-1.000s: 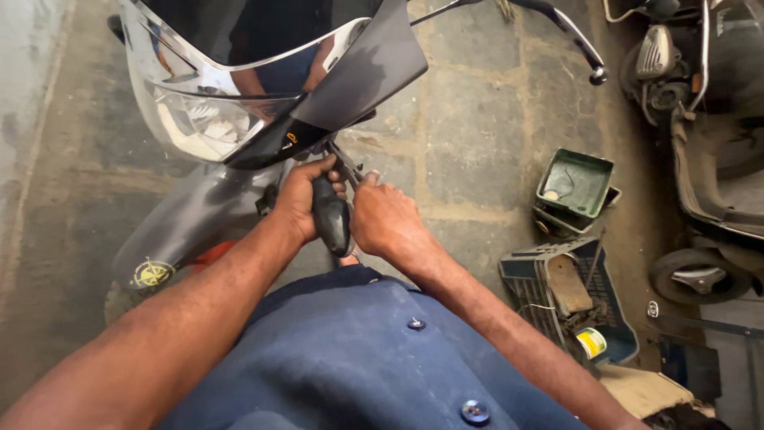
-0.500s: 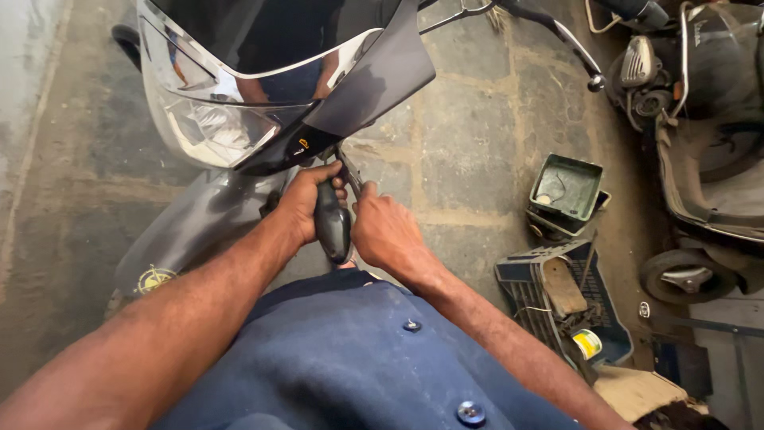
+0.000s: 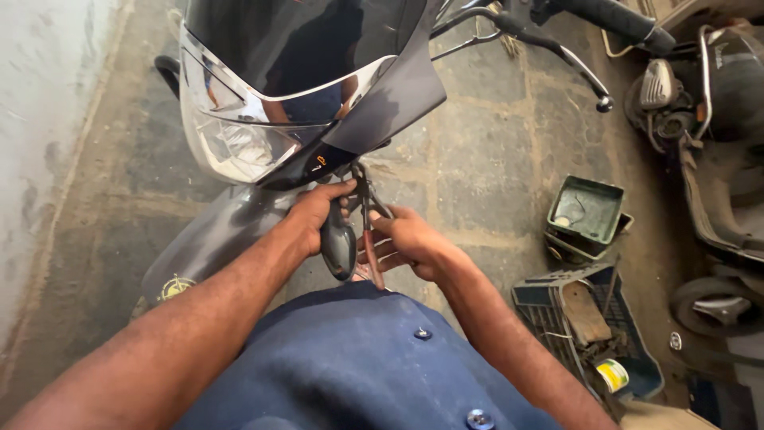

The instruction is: The person uses pliers to remove a broken piece from the motorcycle's front assembly. They then reattach a small plastic cover to the front of the motorcycle.

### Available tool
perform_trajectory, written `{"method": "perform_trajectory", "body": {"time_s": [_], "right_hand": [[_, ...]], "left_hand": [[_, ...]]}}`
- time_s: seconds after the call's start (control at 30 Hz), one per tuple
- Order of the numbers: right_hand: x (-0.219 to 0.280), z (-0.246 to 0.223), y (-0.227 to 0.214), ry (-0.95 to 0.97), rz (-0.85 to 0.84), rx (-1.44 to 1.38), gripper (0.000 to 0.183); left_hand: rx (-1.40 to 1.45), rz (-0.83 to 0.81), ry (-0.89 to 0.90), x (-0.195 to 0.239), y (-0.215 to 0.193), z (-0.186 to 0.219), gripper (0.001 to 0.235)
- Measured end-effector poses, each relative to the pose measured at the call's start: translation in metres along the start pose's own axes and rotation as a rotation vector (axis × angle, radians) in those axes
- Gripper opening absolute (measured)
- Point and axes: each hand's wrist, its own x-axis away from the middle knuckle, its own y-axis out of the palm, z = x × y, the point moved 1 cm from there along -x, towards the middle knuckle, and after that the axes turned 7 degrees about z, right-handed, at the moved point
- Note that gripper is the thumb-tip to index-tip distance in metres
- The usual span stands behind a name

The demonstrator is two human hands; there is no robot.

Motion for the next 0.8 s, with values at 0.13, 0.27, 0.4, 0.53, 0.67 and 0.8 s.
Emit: {"method": "perform_trajectory", "body": {"time_s": [0.13, 0.27, 0.4, 0.53, 0.67, 0.8], "right_hand": [[-0.010, 0.002, -0.019, 0.011, -0.177, -0.129, 0.037], [-0.017, -0.002, -0.034, 0.055, -0.350, -0.221, 0.045], [-0.021, -0.002, -0.044, 0.062, -0.421, -0.261, 0.047], [-0.027, 0.008, -0.043, 0.070, -0.414, -0.325, 0.045], [-0.033, 0.022, -0.031, 0.010, -0.431, -0.485, 0.042], [-0.028, 0.021, -0.022, -0.016, -0.243, -0.299, 0.041]], "left_hand": [[-0.095, 0.087, 0.025, -0.005, 0.002, 0.002, 0.028], [-0.165, 0.168, 0.064, -0.001, 0.010, 0.004, 0.022], [-0.146, 0.157, 0.076, 0.002, 0.016, 0.006, 0.021], [-0.138, 0.139, 0.093, 0.001, 0.017, 0.007, 0.017], [-0.116, 0.118, 0.072, -0.005, 0.014, 0.002, 0.017], [-0.076, 0.088, 0.097, -0.011, 0.012, -0.002, 0.016]]}}
